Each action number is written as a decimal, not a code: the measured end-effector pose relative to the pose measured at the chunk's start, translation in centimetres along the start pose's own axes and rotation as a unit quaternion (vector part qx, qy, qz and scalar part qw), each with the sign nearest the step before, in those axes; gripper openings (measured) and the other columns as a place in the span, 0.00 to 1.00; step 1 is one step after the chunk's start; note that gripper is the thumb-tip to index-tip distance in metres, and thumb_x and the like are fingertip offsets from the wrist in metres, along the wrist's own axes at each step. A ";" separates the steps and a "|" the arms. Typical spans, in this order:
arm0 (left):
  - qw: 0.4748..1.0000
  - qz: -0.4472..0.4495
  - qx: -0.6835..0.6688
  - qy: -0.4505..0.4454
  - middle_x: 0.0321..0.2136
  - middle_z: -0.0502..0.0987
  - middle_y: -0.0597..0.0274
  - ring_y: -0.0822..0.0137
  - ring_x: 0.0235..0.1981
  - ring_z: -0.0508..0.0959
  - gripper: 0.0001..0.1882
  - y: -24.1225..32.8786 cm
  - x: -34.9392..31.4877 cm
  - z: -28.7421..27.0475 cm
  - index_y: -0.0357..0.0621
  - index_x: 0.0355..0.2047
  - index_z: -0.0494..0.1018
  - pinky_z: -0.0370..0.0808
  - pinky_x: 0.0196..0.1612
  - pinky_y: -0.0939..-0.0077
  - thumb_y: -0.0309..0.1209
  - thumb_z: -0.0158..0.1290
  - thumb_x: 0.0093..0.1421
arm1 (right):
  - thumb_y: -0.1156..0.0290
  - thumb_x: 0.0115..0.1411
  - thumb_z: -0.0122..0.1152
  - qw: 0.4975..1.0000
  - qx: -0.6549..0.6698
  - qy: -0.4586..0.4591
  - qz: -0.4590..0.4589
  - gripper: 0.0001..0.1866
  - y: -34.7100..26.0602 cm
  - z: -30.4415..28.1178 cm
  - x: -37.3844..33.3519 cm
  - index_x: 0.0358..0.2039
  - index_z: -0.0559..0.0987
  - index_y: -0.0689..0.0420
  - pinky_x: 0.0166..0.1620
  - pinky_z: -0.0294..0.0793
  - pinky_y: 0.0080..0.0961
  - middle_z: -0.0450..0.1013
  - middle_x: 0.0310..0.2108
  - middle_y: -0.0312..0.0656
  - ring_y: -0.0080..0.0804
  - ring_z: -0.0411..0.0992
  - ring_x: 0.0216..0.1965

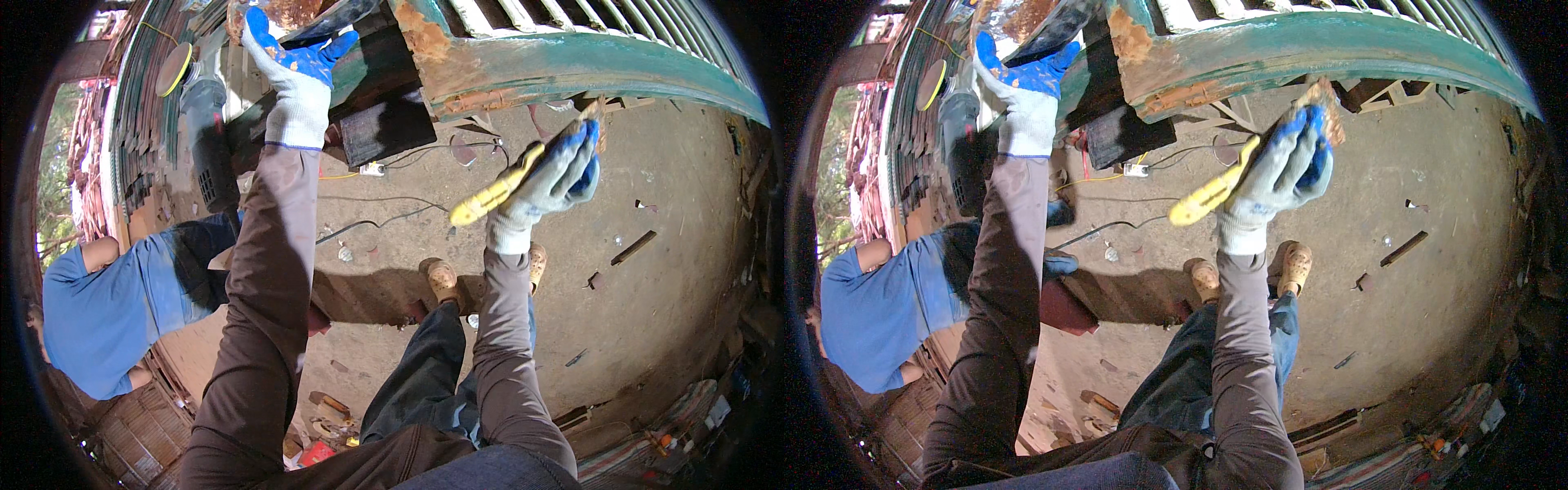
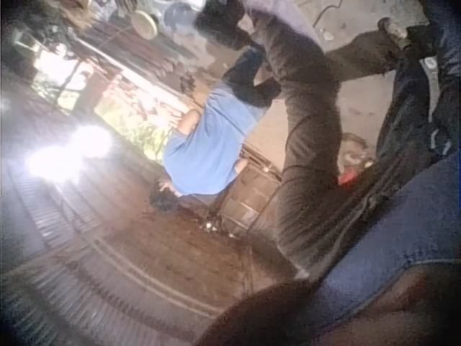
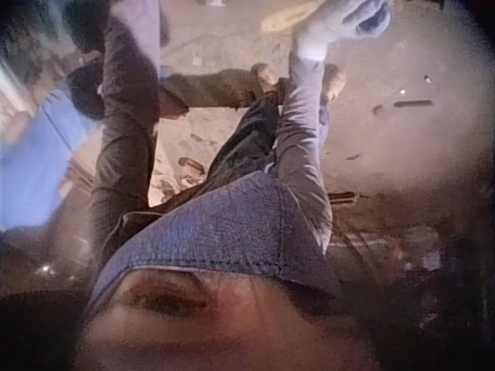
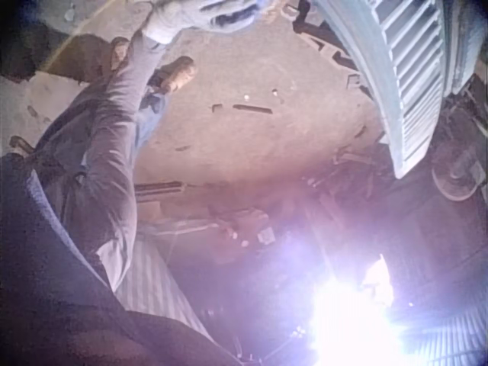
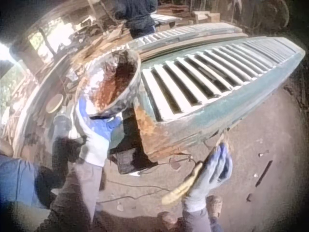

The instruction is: The person sands a green wooden slatted frame with an orbital sander, then applies a brown paste filler to damaged areas using a yellow scraper. The person works on the frame while another person is visible in the background.

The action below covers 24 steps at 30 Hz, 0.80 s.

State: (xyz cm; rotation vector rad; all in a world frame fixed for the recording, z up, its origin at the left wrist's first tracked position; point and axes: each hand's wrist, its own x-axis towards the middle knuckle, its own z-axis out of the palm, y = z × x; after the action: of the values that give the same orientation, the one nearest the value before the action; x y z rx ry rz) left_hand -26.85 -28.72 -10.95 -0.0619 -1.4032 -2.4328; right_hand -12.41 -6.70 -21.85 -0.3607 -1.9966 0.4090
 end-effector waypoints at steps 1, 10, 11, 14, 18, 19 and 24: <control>0.998 -0.040 -0.039 0.007 0.62 0.68 0.57 0.46 0.52 0.76 0.34 -0.1 0.3 0.4 0.65 0.66 0.61 0.83 0.35 0.51 0.62 0.43 0.64 | 0.74 0.59 0.65 1.000 0.022 -0.011 -0.008 0.28 -0.6 -0.9 -0.4 0.62 0.74 0.55 0.65 0.61 0.40 0.68 0.65 0.43 0.46 0.62 0.65; 1.000 -0.004 0.008 0.007 0.61 0.70 0.58 0.47 0.53 0.76 0.34 0.2 -0.3 0.9 0.65 0.65 0.63 0.82 0.38 0.51 0.63 0.44 0.63 | 0.76 0.58 0.65 0.978 0.183 -0.104 -0.012 0.26 -4.7 -2.4 -3.1 0.59 0.76 0.57 0.62 0.63 0.41 0.71 0.62 0.47 0.48 0.61 0.63; 0.999 0.037 0.034 0.018 0.61 0.70 0.57 0.46 0.52 0.76 0.34 0.0 -0.7 1.1 0.65 0.65 0.63 0.82 0.38 0.51 0.63 0.45 0.63 | 0.76 0.57 0.65 0.980 0.172 -0.103 -0.019 0.26 -5.1 -2.0 -3.1 0.58 0.77 0.56 0.62 0.64 0.40 0.71 0.62 0.46 0.48 0.61 0.63; 0.996 0.062 0.046 0.034 0.61 0.69 0.56 0.45 0.53 0.76 0.35 -0.6 -1.1 1.7 0.64 0.65 0.63 0.82 0.39 0.48 0.63 0.45 0.63 | 0.74 0.57 0.66 0.980 0.165 -0.109 -0.027 0.26 -5.8 -1.6 -3.5 0.58 0.78 0.50 0.62 0.63 0.38 0.71 0.63 0.40 0.45 0.61 0.63; 1.000 0.002 0.027 0.008 0.62 0.68 0.55 0.43 0.55 0.74 0.36 0.4 0.0 0.5 0.63 0.66 0.62 0.81 0.42 0.44 0.64 0.45 0.62 | 0.70 0.59 0.63 0.952 0.220 -0.204 -0.067 0.24 -4.8 -4.5 -3.5 0.58 0.78 0.51 0.61 0.64 0.37 0.73 0.61 0.41 0.45 0.65 0.59; 1.000 -0.010 0.024 0.001 0.62 0.68 0.55 0.43 0.55 0.74 0.36 0.3 0.2 0.2 0.63 0.66 0.62 0.81 0.42 0.44 0.64 0.45 0.62 | 0.71 0.59 0.62 0.961 0.214 -0.166 -0.057 0.24 -4.7 -4.5 -3.6 0.58 0.78 0.52 0.61 0.64 0.38 0.73 0.61 0.42 0.45 0.66 0.59; 0.999 -0.028 0.030 -0.016 0.63 0.67 0.54 0.41 0.57 0.72 0.38 0.5 1.1 -0.1 0.62 0.66 0.61 0.80 0.45 0.39 0.65 0.46 0.61 | 0.68 0.61 0.64 0.967 0.194 -0.162 -0.017 0.27 -4.6 -4.1 -1.9 0.61 0.74 0.55 0.63 0.61 0.45 0.71 0.61 0.46 0.48 0.62 0.64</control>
State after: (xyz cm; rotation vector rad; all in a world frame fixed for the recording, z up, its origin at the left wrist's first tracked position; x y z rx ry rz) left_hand -27.73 -29.27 -10.37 -0.0489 -1.5117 -2.4426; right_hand -8.24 -11.07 -19.69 -0.0099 -2.1710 0.8654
